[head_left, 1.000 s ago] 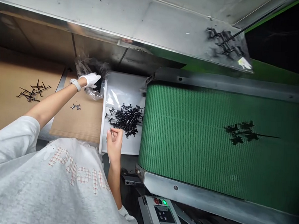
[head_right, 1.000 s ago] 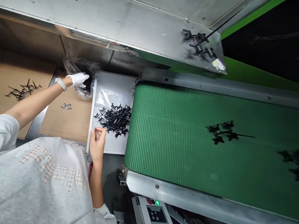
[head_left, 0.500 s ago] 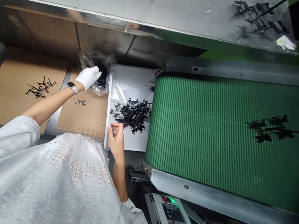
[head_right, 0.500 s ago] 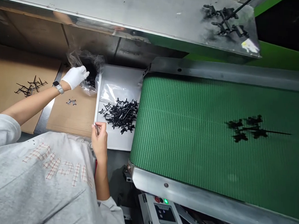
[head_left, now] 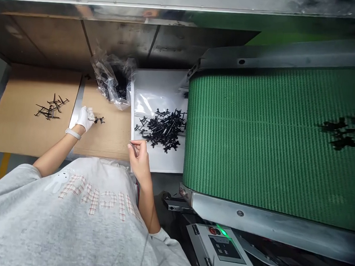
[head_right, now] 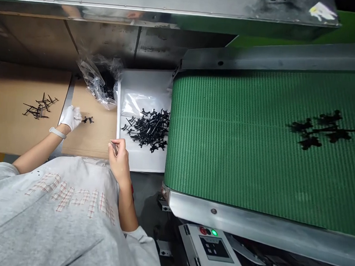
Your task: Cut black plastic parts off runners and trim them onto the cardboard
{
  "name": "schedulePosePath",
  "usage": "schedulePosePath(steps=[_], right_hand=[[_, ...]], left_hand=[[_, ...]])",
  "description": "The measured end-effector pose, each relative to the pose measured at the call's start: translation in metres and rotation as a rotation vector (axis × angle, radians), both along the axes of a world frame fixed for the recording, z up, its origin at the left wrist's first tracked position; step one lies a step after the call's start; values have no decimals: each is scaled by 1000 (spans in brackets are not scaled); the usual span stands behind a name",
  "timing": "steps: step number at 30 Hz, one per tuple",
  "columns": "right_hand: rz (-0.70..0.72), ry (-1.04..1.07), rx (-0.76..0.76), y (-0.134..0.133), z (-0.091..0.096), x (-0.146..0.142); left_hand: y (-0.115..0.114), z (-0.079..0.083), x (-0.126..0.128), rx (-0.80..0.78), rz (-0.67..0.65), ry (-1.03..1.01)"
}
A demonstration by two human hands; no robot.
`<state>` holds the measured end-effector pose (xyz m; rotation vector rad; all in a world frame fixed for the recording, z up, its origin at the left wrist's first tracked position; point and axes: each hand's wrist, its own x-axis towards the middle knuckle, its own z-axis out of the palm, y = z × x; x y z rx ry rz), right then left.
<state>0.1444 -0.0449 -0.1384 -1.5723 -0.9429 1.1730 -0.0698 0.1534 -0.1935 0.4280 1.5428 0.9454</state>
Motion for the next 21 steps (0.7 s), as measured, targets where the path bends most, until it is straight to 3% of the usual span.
schedulePosePath(steps=[7,13,17,21], right_hand=[[37,-45,-19,-4,-1,-2],[84,-67,-33,-4,0,-5],[112,-90,-43,-3,3,-6],[127,-115,-52,-2,3,-7]], left_hand=[[-13,-7,4,192,-343,436],[-35,-38,-1,177,-697,914],[-26,-54,8,127,-892,1021],[-10,-55,10,101,-1033,999]])
